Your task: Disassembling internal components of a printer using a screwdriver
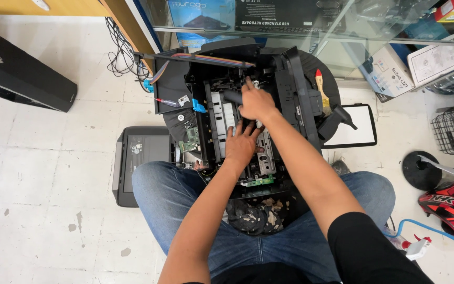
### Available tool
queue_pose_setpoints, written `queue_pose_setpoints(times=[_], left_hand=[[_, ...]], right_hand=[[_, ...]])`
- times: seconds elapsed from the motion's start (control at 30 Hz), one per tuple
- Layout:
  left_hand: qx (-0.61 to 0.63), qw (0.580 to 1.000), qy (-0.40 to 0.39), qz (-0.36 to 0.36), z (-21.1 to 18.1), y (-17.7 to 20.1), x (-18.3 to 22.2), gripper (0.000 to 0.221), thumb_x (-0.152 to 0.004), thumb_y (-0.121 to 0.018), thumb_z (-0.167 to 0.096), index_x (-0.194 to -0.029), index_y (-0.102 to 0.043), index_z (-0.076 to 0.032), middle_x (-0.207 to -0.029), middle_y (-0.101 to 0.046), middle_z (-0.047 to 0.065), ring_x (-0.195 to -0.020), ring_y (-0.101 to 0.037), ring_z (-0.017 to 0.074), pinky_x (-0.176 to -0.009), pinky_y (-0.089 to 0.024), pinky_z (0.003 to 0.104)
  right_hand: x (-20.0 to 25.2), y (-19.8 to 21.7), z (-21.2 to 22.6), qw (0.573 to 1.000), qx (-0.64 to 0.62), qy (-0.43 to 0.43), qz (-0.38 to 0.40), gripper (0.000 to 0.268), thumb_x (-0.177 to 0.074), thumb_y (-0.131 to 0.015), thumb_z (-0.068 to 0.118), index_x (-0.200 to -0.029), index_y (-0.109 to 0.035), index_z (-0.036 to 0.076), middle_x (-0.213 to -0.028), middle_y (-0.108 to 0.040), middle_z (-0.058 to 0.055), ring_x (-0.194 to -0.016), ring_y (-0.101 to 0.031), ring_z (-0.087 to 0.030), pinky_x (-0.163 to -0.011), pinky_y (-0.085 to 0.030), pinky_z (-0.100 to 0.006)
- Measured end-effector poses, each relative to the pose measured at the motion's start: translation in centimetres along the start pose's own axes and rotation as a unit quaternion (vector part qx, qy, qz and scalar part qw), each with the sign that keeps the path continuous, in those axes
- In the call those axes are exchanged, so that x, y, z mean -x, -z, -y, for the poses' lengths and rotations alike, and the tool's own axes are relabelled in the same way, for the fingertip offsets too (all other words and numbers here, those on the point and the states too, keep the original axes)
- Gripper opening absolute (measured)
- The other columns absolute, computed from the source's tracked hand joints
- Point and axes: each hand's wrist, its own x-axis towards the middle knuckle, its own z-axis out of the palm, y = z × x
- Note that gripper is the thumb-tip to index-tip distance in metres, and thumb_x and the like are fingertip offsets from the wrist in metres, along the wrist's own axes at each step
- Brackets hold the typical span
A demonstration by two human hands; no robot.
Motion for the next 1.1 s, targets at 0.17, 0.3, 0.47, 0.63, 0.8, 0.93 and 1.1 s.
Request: queue_pose_setpoints(times=[0.17,0.3,0.47,0.63,0.8,0.93,1.1], left_hand=[[0.003,1.000,0.002,0.013,0.0,0.1,0.1,0.065,-0.096,-0.056,-0.061,-0.152,-0.043,-0.031,-0.166,-0.038,0.001,-0.154,-0.027,0.0345,-0.119,-0.021,0.055],[0.013,1.000,0.002,0.011,0.0,0.2,0.0,0.064,-0.095,-0.058,-0.060,-0.151,-0.045,-0.029,-0.164,-0.039,0.003,-0.154,-0.026,0.0354,-0.120,-0.020,0.056],[0.008,1.000,0.000,0.019,0.4,-1.3,-0.9,0.066,-0.095,-0.057,-0.063,-0.151,-0.045,-0.030,-0.164,-0.039,0.002,-0.154,-0.025,0.0357,-0.119,-0.020,0.057],[0.000,1.000,0.002,0.023,0.2,-0.6,-0.5,0.065,-0.096,-0.055,-0.063,-0.151,-0.044,-0.030,-0.165,-0.038,0.002,-0.154,-0.025,0.0356,-0.119,-0.020,0.057],[-0.003,1.000,0.009,0.026,-0.2,0.5,0.2,0.065,-0.096,-0.053,-0.063,-0.152,-0.042,-0.033,-0.166,-0.037,0.001,-0.154,-0.027,0.0338,-0.120,-0.021,0.057],[-0.003,1.000,0.009,0.027,-0.2,0.0,0.0,0.064,-0.097,-0.052,-0.062,-0.152,-0.043,-0.031,-0.166,-0.037,0.001,-0.155,-0.025,0.0341,-0.120,-0.019,0.056],[-0.002,1.000,0.007,0.017,0.2,-1.6,-0.9,0.066,-0.096,-0.052,-0.064,-0.152,-0.043,-0.031,-0.165,-0.038,0.002,-0.154,-0.025,0.0346,-0.120,-0.019,0.057]], right_hand=[[0.6,0.9,0.3,0.999,-0.004,0.016,-0.043,0.074,-0.085,-0.072,0.027,-0.147,-0.049,-0.005,-0.164,-0.034,-0.025,-0.103,-0.069,-0.055,-0.083,-0.060,-0.064],[0.8,0.6,2.0,0.999,0.012,0.006,-0.043,0.066,-0.088,-0.066,0.013,-0.147,-0.047,-0.009,-0.166,-0.030,-0.026,-0.103,-0.069,-0.055,-0.087,-0.059,-0.065],[1.0,0.2,1.8,0.999,0.005,-0.010,-0.034,0.071,-0.088,-0.067,0.016,-0.151,-0.042,-0.009,-0.167,-0.026,-0.029,-0.107,-0.068,-0.056,-0.088,-0.058,-0.066],[1.3,0.6,1.6,0.999,-0.006,-0.025,-0.023,0.075,-0.089,-0.067,0.019,-0.154,-0.039,-0.005,-0.169,-0.024,-0.027,-0.113,-0.066,-0.057,-0.091,-0.057,-0.066],[1.2,0.5,0.9,0.998,-0.035,-0.025,-0.038,0.072,-0.089,-0.065,0.018,-0.153,-0.042,-0.005,-0.166,-0.030,-0.029,-0.110,-0.068,-0.055,-0.084,-0.060,-0.062],[1.4,-0.1,0.9,0.999,-0.037,-0.013,-0.032,0.070,-0.088,-0.064,0.019,-0.153,-0.045,0.001,-0.170,-0.021,-0.027,-0.110,-0.067,-0.058,-0.086,-0.059,-0.065],[4.2,1.4,2.2,0.999,-0.048,0.002,-0.025,0.064,-0.091,-0.065,0.016,-0.151,-0.049,0.002,-0.170,-0.015,-0.031,-0.111,-0.066,-0.060,-0.086,-0.059,-0.065]])
